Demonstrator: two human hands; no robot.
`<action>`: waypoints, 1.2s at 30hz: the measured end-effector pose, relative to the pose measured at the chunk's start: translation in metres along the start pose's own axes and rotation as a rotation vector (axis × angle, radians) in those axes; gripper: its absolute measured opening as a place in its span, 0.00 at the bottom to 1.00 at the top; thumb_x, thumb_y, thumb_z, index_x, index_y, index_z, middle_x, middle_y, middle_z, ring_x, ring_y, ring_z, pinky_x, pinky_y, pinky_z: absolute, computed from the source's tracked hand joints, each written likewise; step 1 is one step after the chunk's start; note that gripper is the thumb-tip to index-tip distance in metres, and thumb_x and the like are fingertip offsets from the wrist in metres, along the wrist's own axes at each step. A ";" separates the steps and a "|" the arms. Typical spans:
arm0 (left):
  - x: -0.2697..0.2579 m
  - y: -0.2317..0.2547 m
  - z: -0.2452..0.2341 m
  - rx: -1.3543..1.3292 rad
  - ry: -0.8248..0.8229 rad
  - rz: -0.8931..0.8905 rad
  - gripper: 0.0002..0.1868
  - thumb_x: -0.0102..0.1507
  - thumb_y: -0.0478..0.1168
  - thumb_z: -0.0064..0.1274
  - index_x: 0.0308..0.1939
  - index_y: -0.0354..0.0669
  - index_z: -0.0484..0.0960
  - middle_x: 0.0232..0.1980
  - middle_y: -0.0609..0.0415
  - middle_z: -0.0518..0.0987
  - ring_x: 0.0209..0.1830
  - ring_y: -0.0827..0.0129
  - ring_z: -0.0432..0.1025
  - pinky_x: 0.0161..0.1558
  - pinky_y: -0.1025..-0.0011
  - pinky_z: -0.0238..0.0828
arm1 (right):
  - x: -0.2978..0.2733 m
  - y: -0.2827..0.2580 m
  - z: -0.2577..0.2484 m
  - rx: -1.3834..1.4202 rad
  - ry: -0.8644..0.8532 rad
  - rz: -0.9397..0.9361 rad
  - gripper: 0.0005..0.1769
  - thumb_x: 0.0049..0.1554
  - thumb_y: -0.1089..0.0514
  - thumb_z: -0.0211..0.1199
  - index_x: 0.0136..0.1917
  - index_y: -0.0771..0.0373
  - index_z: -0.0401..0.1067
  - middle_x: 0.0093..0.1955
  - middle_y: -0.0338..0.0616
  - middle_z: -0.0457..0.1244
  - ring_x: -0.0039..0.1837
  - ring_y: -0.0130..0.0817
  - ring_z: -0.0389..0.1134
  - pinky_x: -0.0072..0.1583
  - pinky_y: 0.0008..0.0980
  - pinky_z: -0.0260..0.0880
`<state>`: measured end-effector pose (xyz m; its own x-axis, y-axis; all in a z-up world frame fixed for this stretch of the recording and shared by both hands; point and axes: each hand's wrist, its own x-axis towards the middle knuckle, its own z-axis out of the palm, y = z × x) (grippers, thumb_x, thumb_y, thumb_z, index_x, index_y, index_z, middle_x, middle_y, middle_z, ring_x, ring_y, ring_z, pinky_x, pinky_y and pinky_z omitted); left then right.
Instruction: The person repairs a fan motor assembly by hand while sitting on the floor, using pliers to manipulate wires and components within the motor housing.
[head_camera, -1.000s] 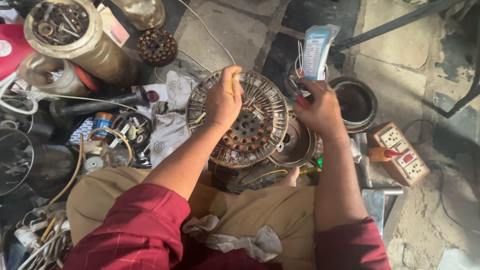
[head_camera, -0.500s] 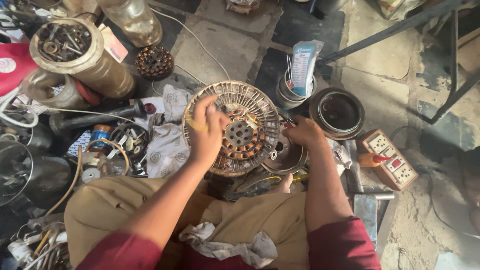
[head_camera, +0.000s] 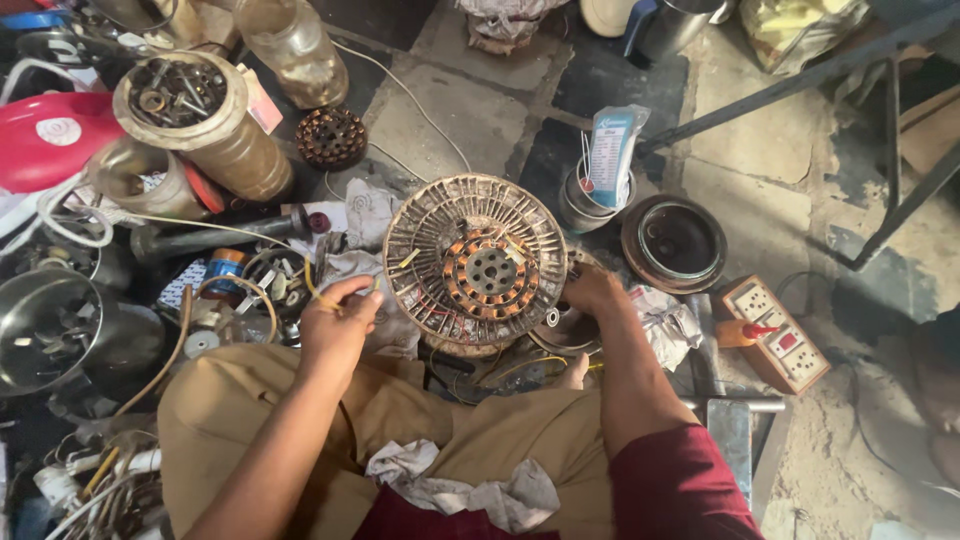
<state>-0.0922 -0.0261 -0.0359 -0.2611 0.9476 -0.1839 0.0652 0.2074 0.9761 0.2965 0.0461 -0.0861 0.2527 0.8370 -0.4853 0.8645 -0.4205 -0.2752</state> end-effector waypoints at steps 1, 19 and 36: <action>0.002 0.001 0.001 -0.007 -0.004 0.029 0.14 0.60 0.37 0.65 0.49 0.36 0.84 0.34 0.58 0.78 0.27 0.79 0.70 0.31 0.78 0.72 | -0.002 0.001 0.002 -0.005 0.008 -0.016 0.48 0.45 0.31 0.66 0.74 0.52 0.66 0.73 0.54 0.62 0.75 0.51 0.62 0.73 0.43 0.60; -0.041 0.025 0.000 0.156 -0.376 0.096 0.03 0.61 0.33 0.62 0.39 0.39 0.86 0.38 0.55 0.87 0.35 0.75 0.77 0.42 0.75 0.74 | -0.127 -0.044 -0.044 0.602 0.363 -0.446 0.18 0.56 0.57 0.64 0.60 0.63 0.77 0.49 0.42 0.73 0.48 0.33 0.76 0.49 0.35 0.77; 0.042 0.064 -0.093 -0.327 0.039 0.300 0.05 0.67 0.35 0.58 0.44 0.39 0.80 0.44 0.56 0.84 0.38 0.76 0.78 0.40 0.76 0.77 | -0.188 -0.161 0.009 0.555 0.453 -0.685 0.11 0.60 0.64 0.62 0.56 0.63 0.78 0.50 0.46 0.71 0.51 0.33 0.75 0.52 0.33 0.77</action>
<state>-0.1890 0.0040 0.0297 -0.3135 0.9431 0.1110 -0.1628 -0.1685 0.9721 0.1059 -0.0474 0.0418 0.0165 0.9669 0.2548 0.5890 0.1966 -0.7839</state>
